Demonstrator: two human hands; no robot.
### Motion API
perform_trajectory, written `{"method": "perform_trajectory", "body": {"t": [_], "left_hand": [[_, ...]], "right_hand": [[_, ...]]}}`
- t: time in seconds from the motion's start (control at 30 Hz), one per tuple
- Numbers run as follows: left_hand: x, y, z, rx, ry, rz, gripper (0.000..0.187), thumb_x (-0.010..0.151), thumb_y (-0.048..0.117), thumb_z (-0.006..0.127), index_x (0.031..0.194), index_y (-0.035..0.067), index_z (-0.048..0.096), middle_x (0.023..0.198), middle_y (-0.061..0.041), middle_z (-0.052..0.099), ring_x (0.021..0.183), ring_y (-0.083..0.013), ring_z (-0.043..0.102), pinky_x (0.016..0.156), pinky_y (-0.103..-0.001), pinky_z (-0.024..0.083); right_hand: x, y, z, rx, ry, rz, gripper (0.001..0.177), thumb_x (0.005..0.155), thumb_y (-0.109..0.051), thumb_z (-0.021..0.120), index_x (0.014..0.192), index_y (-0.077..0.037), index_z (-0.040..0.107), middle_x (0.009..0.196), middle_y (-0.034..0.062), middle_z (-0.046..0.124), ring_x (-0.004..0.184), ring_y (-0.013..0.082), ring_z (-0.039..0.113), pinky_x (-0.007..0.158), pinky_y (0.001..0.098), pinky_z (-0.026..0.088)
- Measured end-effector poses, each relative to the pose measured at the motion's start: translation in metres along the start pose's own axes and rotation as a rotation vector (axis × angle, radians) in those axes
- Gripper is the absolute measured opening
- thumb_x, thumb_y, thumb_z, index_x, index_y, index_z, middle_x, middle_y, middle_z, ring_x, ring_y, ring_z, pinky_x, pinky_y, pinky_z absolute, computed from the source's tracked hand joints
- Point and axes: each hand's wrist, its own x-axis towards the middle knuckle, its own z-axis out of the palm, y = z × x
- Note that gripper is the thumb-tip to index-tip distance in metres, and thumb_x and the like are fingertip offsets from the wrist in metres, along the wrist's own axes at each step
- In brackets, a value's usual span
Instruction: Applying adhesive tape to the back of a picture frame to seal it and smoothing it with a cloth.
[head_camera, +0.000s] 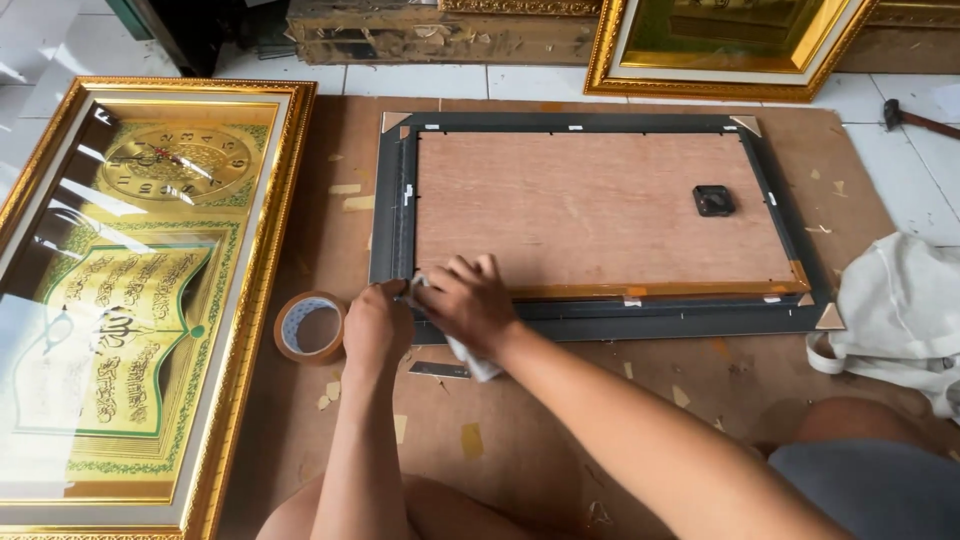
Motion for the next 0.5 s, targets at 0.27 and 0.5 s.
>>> {"method": "perform_trajectory", "body": {"t": [0.27, 0.5], "left_hand": [[-0.016, 0.026, -0.011, -0.017, -0.017, -0.016, 0.041, 0.097, 0.025, 0.058, 0.13, 0.015, 0.081, 0.121, -0.018, 0.075, 0.115, -0.0497, 0.075, 0.094, -0.065, 0.065], [-0.009, 0.018, 0.014, 0.093, -0.029, 0.057, 0.041, 0.101, 0.029, 0.056, 0.131, 0.002, 0.066, 0.128, -0.023, 0.065, 0.123, -0.0561, 0.067, 0.09, -0.067, 0.066]], "right_hand": [[-0.024, 0.033, -0.043, -0.086, 0.033, -0.022, 0.009, 0.103, -0.04, 0.077, 0.098, -0.033, 0.073, 0.091, -0.0086, 0.055, 0.092, 0.0187, 0.059, 0.082, 0.0437, 0.043], [-0.191, 0.182, -0.139, -0.283, -0.152, 0.143, 0.013, 0.097, -0.035, 0.08, 0.11, -0.038, 0.08, 0.1, -0.01, 0.069, 0.105, 0.0179, 0.067, 0.088, 0.0428, 0.045]]}}
